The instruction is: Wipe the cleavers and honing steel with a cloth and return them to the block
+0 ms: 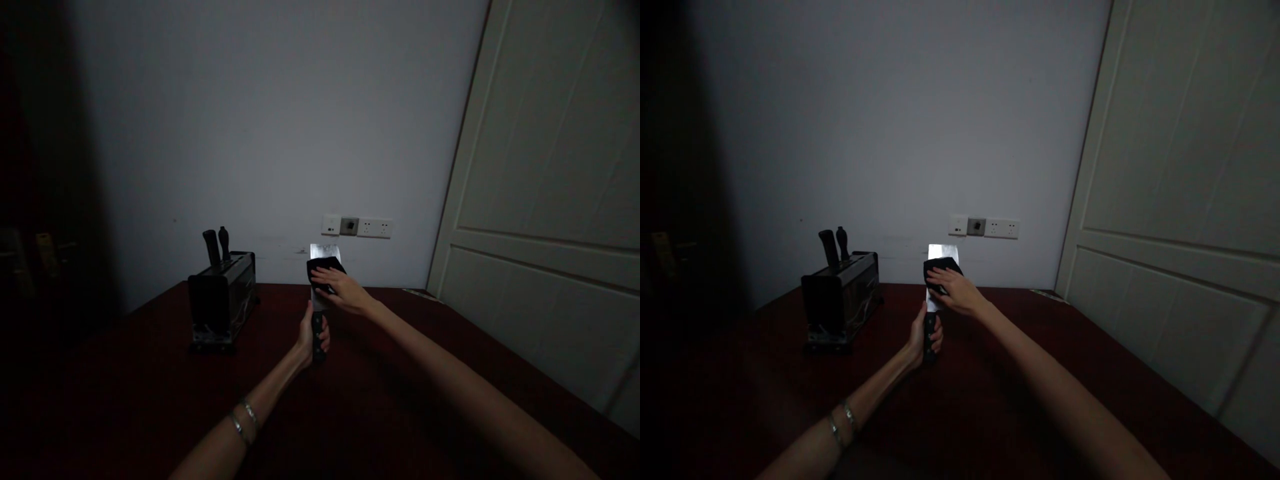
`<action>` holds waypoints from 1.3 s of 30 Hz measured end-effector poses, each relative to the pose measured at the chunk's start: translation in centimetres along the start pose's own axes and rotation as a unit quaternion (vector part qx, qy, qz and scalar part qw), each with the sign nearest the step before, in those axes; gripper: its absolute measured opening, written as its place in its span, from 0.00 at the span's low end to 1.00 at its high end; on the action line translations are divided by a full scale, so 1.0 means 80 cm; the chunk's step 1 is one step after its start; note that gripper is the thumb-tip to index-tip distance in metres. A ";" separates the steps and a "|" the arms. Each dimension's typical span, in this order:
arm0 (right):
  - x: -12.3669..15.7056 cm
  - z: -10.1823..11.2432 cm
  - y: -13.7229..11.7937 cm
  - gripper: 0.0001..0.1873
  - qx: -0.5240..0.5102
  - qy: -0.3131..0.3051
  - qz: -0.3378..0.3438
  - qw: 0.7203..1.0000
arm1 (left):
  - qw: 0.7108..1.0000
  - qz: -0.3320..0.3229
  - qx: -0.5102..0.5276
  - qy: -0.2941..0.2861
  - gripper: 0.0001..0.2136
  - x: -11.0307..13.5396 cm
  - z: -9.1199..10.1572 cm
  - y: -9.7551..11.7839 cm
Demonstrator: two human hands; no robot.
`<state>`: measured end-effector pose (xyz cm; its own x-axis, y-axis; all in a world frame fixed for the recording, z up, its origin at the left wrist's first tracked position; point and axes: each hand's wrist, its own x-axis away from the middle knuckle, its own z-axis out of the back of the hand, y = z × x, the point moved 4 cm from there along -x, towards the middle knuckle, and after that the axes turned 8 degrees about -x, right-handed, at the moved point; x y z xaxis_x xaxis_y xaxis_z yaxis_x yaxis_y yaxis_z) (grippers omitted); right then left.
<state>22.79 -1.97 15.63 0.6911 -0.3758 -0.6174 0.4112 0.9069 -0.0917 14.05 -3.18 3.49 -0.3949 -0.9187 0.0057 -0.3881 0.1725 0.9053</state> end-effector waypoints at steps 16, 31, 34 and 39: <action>0.069 -0.031 -0.049 0.24 0.030 -0.006 -0.012 0.999 | 0.996 0.042 -0.036 0.070 0.29 0.009 0.001 0.001; 0.003 -0.015 0.001 0.24 0.067 0.127 -0.090 0.986 | 0.999 0.015 -0.046 -0.014 0.29 0.018 0.009 -0.006; 0.009 -0.022 -0.005 0.26 0.062 0.120 -0.108 0.985 | 0.998 0.018 -0.050 -0.021 0.29 0.017 0.011 -0.008; 0.035 -0.053 -0.032 0.27 0.046 0.060 -0.106 0.991 | 0.998 0.050 -0.029 -0.001 0.29 0.013 0.020 -0.010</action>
<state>21.16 -4.55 10.84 0.5094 -0.5259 -0.6811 0.5961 0.7865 -0.1613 12.57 -3.70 2.12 -0.4314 -0.8969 0.0972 -0.2979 0.2432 0.9231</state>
